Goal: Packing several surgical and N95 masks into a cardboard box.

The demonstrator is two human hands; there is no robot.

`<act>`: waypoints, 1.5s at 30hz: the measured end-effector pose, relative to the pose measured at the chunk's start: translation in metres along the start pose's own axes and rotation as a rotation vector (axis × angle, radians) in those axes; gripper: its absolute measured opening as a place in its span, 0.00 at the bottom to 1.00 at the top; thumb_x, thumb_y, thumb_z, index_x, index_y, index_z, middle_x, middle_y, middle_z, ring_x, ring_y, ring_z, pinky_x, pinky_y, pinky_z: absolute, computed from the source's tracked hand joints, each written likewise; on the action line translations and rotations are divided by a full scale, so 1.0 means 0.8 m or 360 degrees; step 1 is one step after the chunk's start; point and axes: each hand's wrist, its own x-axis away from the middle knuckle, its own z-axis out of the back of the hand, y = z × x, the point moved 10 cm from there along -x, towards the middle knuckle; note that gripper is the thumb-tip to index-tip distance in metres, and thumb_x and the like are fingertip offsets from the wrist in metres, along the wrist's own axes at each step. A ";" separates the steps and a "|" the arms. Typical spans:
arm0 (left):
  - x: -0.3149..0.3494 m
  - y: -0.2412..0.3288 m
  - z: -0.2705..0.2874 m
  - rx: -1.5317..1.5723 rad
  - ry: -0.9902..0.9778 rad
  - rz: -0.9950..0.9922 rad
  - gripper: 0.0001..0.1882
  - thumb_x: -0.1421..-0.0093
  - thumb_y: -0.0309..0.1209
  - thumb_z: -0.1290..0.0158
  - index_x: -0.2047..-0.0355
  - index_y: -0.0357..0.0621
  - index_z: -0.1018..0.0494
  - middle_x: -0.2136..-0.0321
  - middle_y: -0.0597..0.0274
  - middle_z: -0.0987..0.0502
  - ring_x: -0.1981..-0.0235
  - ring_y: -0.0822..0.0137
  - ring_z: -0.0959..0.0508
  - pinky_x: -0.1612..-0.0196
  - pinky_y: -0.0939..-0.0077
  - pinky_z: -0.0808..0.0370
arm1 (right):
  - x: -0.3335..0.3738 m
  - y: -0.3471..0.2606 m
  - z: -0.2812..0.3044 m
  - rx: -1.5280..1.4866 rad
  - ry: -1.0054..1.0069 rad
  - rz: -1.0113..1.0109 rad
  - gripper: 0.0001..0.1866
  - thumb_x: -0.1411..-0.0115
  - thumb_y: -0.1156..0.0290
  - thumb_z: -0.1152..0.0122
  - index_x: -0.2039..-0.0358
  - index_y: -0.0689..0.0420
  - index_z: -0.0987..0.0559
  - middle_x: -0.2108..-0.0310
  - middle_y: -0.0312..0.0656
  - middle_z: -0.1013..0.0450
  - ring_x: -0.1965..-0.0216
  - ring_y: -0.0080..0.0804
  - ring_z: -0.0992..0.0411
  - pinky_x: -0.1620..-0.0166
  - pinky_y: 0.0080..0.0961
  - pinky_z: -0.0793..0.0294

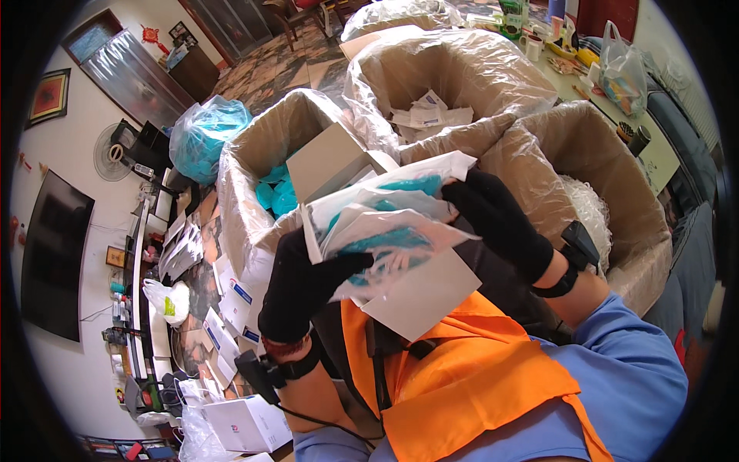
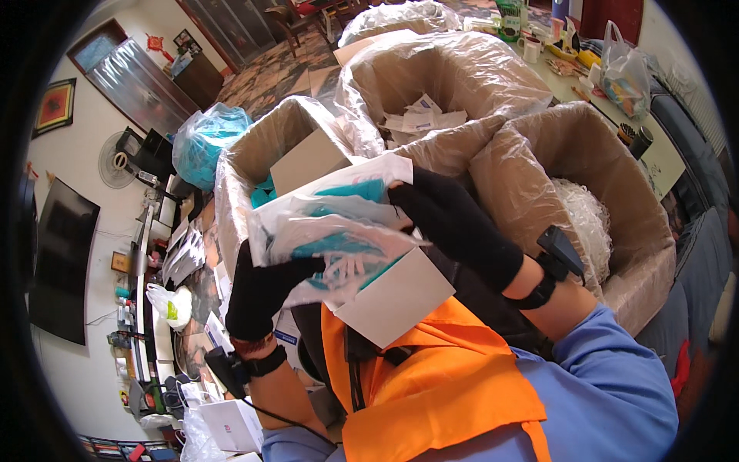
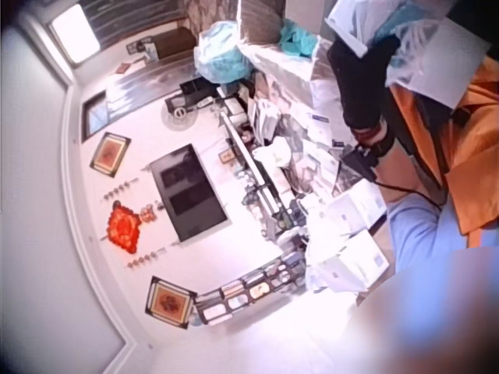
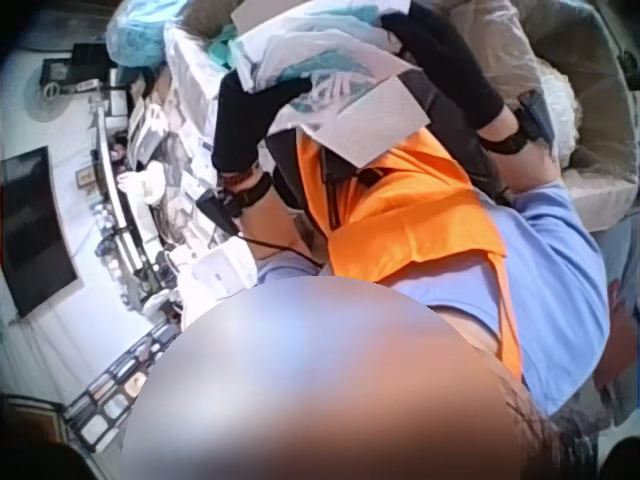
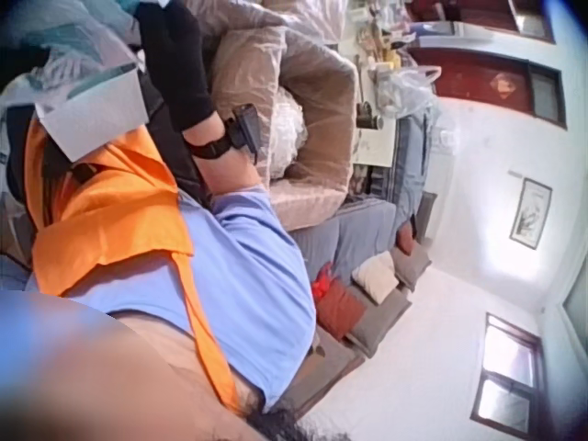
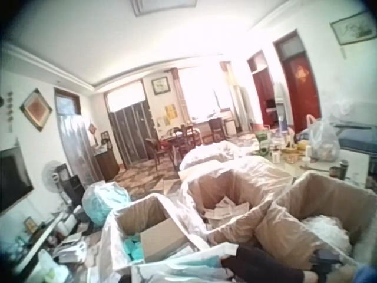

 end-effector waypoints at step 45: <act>0.009 -0.112 -0.048 -0.0551 0.0071 -0.0235 0.54 0.56 0.33 0.27 0.33 0.41 0.47 0.40 0.47 0.34 0.39 0.53 0.31 0.37 0.61 0.35 | 0.025 0.054 -0.058 0.1769 -0.0521 0.0668 0.16 0.43 0.73 0.38 0.53 0.53 0.23 0.69 0.45 0.24 0.59 0.47 0.24 0.54 0.35 0.25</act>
